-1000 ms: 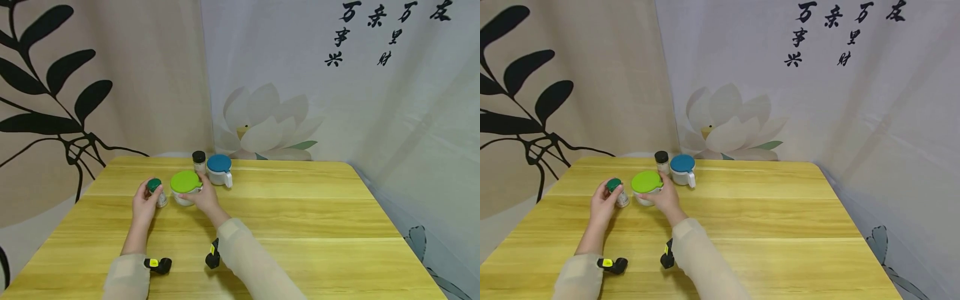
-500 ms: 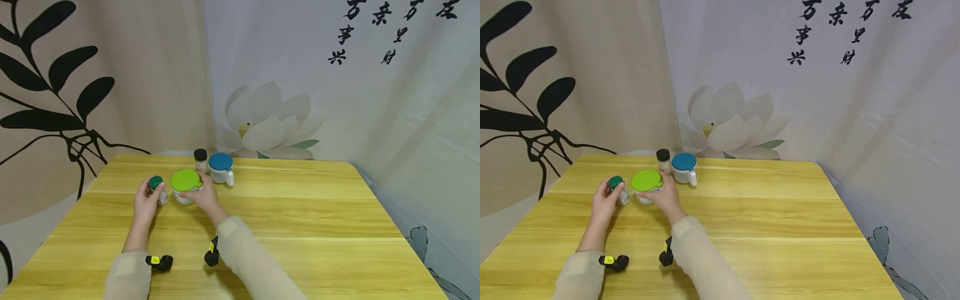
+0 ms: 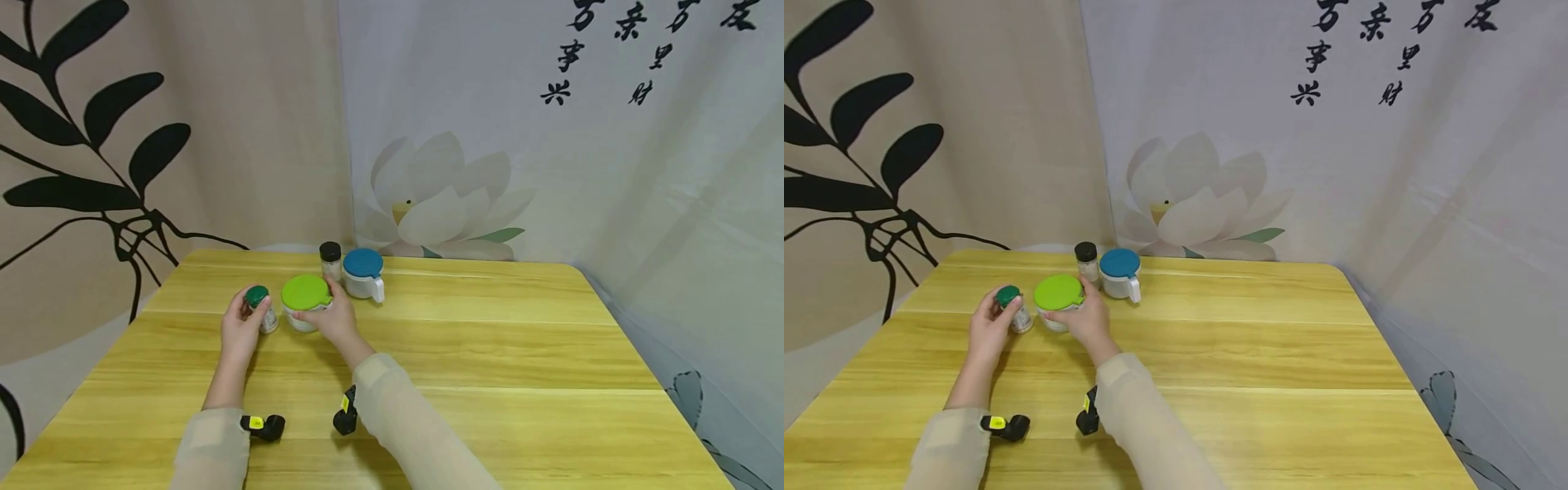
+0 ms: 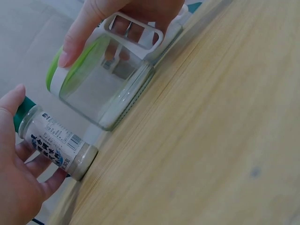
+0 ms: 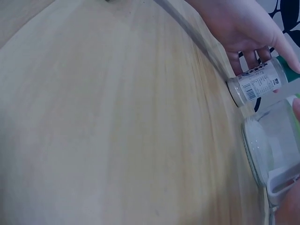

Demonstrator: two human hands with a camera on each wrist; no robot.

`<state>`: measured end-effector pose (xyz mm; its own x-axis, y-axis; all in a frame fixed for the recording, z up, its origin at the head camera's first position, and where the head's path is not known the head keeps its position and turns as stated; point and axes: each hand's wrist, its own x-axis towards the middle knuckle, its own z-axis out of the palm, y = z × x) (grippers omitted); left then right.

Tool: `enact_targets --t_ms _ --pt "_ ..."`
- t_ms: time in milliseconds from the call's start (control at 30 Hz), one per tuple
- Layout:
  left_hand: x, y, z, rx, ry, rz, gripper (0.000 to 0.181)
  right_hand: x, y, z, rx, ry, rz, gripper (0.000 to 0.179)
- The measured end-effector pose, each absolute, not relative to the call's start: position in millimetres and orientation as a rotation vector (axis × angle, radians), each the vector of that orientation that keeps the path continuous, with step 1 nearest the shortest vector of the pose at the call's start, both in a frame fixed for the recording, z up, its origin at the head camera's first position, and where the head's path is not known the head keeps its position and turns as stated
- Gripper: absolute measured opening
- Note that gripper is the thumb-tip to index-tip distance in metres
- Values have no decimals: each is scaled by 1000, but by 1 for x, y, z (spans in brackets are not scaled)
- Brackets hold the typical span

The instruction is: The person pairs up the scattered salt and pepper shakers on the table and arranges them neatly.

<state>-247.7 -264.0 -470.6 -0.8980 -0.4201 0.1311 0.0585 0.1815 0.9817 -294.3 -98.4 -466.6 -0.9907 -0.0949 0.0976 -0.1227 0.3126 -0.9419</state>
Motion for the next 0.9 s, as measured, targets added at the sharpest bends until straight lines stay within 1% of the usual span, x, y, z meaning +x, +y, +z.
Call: enact_targets --t_ms 100,667,900 --pt "-248 -264 -471 348 -2101 -1762 59 -295 -99 -468 204 -2522 1797 97" --pt "-247 -263 -473 349 -2101 -1746 58 -289 -96 -471 206 -2459 1768 91" --pt "-247 -264 -472 350 -2104 -1743 59 -290 -92 -475 259 -2473 1731 90"
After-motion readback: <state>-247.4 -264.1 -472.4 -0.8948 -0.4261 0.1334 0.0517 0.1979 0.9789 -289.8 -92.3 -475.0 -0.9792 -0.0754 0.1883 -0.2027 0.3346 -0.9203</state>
